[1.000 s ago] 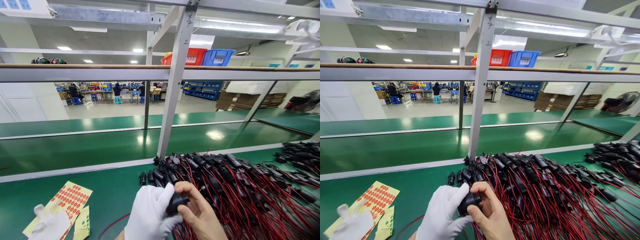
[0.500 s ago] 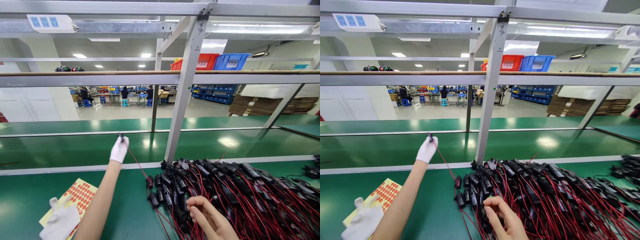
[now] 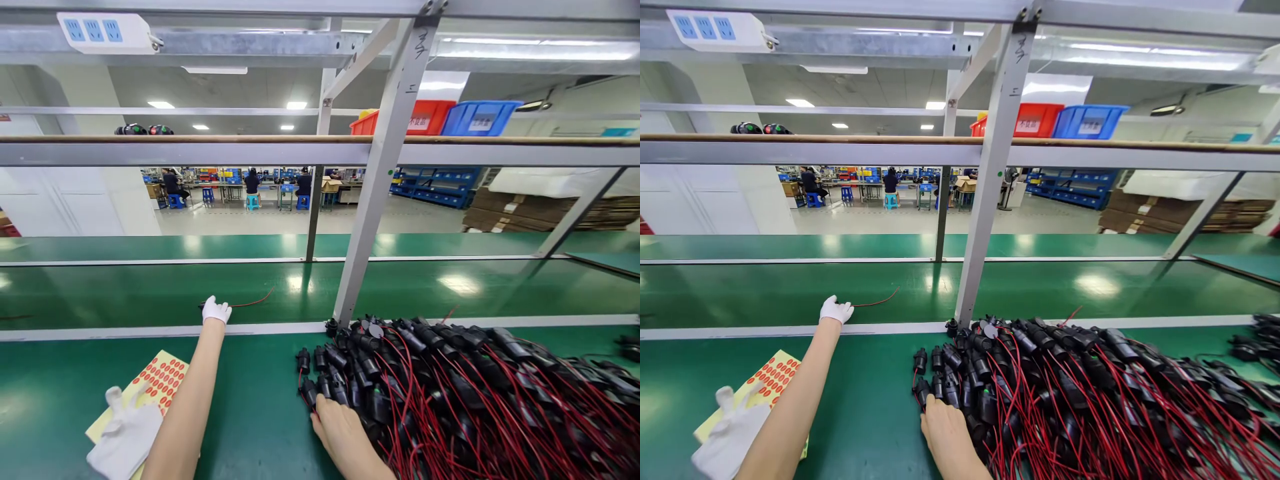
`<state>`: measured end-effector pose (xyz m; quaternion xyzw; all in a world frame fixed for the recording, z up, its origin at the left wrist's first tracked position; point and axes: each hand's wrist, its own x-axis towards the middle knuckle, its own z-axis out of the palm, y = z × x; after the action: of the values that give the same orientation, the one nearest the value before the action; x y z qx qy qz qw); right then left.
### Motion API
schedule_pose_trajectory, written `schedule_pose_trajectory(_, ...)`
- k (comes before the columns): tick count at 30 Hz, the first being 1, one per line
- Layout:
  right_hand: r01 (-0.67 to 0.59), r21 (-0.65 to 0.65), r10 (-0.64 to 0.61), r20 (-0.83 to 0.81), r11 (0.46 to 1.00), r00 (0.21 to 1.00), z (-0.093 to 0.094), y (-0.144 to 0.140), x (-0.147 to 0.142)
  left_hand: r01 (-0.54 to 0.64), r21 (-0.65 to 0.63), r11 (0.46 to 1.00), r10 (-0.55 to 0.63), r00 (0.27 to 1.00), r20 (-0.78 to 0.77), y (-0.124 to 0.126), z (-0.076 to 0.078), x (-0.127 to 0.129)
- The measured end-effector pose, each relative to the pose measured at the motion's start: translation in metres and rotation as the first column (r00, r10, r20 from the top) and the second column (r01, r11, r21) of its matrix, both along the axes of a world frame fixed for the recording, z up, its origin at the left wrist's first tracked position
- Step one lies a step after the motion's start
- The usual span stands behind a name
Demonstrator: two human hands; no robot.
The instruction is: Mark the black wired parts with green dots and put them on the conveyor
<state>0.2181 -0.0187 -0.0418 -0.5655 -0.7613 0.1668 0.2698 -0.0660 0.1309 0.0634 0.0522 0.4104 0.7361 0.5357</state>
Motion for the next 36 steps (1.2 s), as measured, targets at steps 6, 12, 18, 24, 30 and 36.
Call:
schedule_pose_trajectory(6, -0.018, -0.109, -0.02, -0.336, 0.994, 0.942, 0.049, 0.017, 0.016, 0.279, 0.035, 0.96, -0.279, 0.96, 0.011, -0.041, -0.015, 0.056)
schedule_pose_trajectory(12, -0.054, -0.245, -0.136, -0.692, 0.968, 0.709, 0.091, -0.006, 0.024, 0.63, 0.132, 0.765, -0.637, 0.771, 0.007, -0.109, -0.014, 0.139)
schedule_pose_trajectory(18, -0.113, -0.265, -0.185, -0.867, 0.958, 0.463, 0.102, -0.035, 0.007, 0.804, 0.37, 0.466, -0.852, 0.52, -0.056, -0.151, 0.004, 0.183)
schedule_pose_trajectory(24, -0.056, -0.173, -0.115, -0.83, 0.983, 0.545, 0.102, -0.048, 0.001, 0.797, 0.392, 0.46, -0.86, 0.509, -0.024, -0.155, 0.01, 0.177)
schedule_pose_trajectory(30, -0.067, 0.284, 0.18, -0.394, 0.957, 0.901, 0.099, -0.041, 0.03, 0.905, 0.114, 0.411, -0.555, 0.347, -0.756, -0.159, 0.038, 0.148)
schedule_pose_trajectory(36, 0.038, 0.463, 0.113, -0.294, 0.886, 0.949, 0.115, -0.048, 0.061, 0.888, 0.004, 0.46, -0.356, 0.188, -0.915, -0.166, 0.048, 0.141)
